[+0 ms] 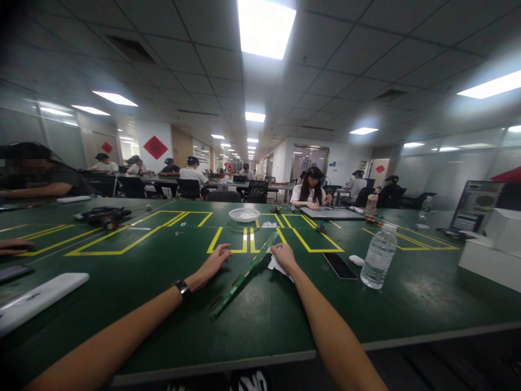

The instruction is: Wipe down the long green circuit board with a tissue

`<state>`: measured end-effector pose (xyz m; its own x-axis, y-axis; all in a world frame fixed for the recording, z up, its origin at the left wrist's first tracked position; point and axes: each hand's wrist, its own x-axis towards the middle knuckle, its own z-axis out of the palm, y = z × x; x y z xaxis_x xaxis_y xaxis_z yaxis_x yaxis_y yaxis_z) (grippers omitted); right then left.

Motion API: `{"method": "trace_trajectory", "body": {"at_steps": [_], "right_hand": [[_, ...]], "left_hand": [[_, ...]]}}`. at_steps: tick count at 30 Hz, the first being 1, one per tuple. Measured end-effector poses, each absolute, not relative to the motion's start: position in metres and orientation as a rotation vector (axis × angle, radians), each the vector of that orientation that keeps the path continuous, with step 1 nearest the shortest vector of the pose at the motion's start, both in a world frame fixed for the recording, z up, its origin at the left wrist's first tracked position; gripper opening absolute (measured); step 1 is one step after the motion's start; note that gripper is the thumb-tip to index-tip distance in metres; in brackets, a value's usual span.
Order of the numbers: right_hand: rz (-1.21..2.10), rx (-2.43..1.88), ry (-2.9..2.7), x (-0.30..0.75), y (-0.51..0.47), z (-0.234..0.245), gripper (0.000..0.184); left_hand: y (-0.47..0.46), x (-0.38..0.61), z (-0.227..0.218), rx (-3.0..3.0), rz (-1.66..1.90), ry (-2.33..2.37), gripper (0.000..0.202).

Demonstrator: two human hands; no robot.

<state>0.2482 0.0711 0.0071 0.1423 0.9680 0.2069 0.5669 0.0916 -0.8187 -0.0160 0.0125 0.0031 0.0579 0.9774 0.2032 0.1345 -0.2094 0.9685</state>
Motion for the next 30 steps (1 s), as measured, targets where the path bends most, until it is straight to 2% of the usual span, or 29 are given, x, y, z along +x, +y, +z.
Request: {"method": "trace_trajectory", "body": {"at_steps": [6,9,13,20,30], "right_hand": [[0.054,-2.009,-1.479,0.306,0.085,-0.003,0.037],[-0.123,-2.07,-1.6,0.31,0.084,-0.005,0.038],[-0.194,-1.969,-1.94,0.298,0.082,-0.004,0.03],[-0.21,-2.011,-2.011,0.289,0.085,-0.01,0.03],[-0.157,-2.042,-2.066,0.291,0.088,-0.016,0.053]], "left_hand": [[0.017,-0.032,0.008,1.5,1.343,1.279,0.04],[0.016,-0.029,0.004,1.551,1.314,1.264,0.04],[0.019,-0.023,-0.006,1.61,1.28,1.17,0.04],[0.021,-0.021,-0.012,1.644,1.234,1.124,0.04],[0.023,-0.02,-0.017,1.702,1.176,1.099,0.038]]}}
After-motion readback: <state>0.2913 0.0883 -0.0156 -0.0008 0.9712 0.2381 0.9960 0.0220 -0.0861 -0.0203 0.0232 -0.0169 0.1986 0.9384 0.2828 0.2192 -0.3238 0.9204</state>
